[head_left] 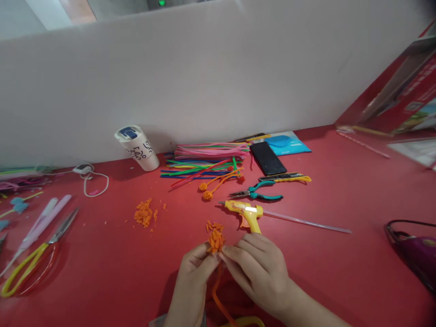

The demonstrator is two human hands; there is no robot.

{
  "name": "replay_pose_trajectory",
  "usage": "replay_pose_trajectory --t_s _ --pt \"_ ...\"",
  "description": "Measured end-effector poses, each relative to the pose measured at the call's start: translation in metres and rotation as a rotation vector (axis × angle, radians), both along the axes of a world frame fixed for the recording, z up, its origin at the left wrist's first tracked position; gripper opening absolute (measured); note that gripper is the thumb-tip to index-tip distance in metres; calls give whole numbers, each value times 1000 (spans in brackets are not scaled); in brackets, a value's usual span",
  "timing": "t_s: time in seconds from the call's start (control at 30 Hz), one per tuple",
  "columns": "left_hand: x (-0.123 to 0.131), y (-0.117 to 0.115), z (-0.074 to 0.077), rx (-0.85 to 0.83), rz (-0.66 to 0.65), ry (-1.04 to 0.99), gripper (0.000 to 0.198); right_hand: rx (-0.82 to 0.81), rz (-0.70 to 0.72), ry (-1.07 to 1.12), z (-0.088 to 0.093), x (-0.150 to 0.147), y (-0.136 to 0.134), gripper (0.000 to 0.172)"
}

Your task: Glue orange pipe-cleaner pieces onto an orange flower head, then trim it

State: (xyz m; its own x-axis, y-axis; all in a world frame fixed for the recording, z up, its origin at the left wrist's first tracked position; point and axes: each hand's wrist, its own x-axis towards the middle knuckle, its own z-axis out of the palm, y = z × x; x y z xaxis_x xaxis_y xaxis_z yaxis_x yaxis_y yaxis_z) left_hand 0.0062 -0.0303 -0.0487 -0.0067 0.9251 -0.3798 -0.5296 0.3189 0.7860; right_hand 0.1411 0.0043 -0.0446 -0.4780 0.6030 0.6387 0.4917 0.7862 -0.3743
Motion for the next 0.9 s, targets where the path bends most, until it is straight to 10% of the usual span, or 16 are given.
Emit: replay_pose_trajectory --t_s 0.3,0.9 --pt "-5 -3 10 269 83 548 14 -977 27 385 19 -3 0 9" --pt "0 -8 6 408 232 731 15 -1292 42 514 22 -10 -5 14"
